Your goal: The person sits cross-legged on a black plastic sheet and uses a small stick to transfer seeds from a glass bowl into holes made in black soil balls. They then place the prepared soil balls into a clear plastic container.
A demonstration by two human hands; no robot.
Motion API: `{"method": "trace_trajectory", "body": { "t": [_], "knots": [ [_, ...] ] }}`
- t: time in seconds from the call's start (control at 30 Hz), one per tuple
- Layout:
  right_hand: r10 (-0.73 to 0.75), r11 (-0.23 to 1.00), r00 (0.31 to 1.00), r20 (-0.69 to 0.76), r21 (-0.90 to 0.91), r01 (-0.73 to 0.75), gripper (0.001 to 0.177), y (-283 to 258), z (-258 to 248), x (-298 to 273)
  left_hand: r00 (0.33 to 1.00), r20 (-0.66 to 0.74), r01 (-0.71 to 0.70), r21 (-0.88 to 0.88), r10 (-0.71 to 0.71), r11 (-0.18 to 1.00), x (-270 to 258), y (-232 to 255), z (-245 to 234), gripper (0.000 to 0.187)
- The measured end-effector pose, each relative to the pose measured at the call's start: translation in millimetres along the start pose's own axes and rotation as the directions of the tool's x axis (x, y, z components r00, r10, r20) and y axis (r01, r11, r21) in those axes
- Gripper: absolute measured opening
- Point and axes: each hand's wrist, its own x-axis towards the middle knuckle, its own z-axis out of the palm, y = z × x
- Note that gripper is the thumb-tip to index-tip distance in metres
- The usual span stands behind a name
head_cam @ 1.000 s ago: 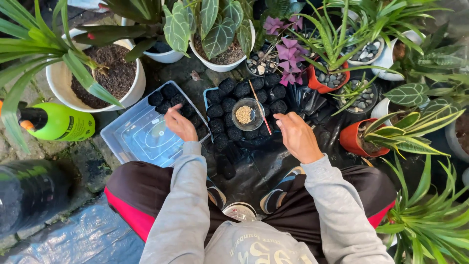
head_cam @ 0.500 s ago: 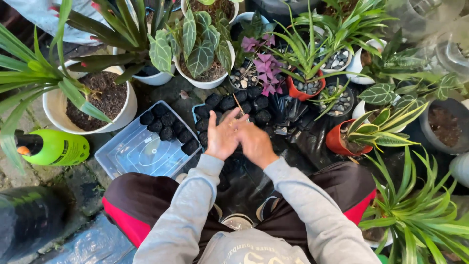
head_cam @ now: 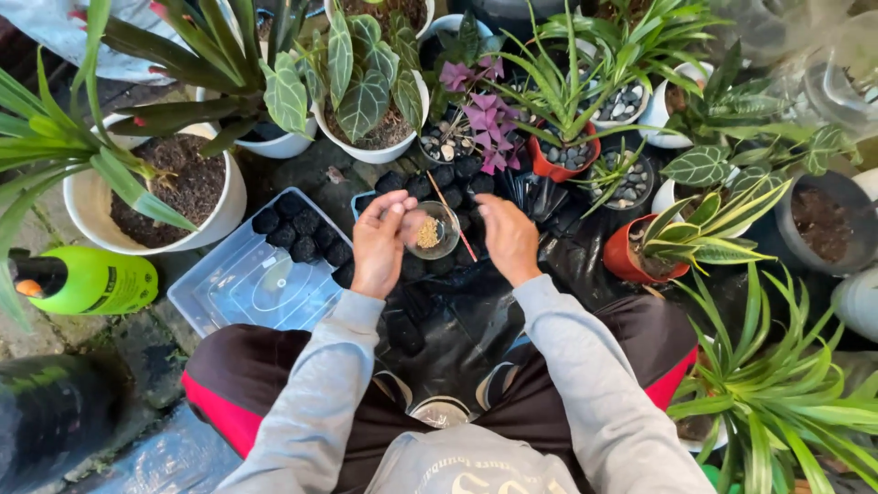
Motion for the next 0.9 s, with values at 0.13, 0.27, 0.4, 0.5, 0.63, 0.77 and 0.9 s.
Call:
{"method": "trace_trajectory", "body": {
  "t": [0.13,0.27,0.4,0.5,0.63,0.77,0.9],
  "knots": [
    [0.506,0.837,0.853,0.126,0.17,-0.521,0.022,35.7,10.5,1.6,0.999,0.008,-0.043,0.091,0.043,0.995,-1.6,17.5,0.9,0.025],
    [0.438,0.846,0.898,0.041,0.319,-0.427,0.013,46.1,10.5,-6.7,0.985,0.139,-0.145,0.308,0.107,0.94,-9.9,0.2,-18.4,0.048],
    [0.42,0.861,0.907,0.034,0.301,-0.41,0.017,54.9,15.3,-7.3,0.976,0.161,-0.195,0.348,0.146,0.917,-18.3,8.6,-6.5,0.062],
    [0.387,0.899,0.922,0.015,0.217,-0.381,0.021,79.1,40.2,-20.7,0.989,0.102,-0.145,0.562,0.106,0.814,-30.2,24.4,8.9,0.021],
    [0.369,0.919,0.922,0.122,0.104,-0.381,0.023,97.0,72.4,-35.0,0.986,0.167,-0.114,0.625,0.01,0.772,-21.9,20.1,-7.1,0.012],
    [0.318,0.947,0.923,0.216,-0.028,-0.32,0.028,91.0,89.1,-43.5,0.985,0.171,-0.125,0.683,0.009,0.719,-17.4,22.8,-16.4,0.01],
    [0.307,0.951,0.922,0.235,-0.118,-0.287,0.025,77.8,94.1,-31.0,0.989,0.147,-0.113,0.674,0.017,0.73,-11.7,32.0,-15.8,0.012]
  ]
}}
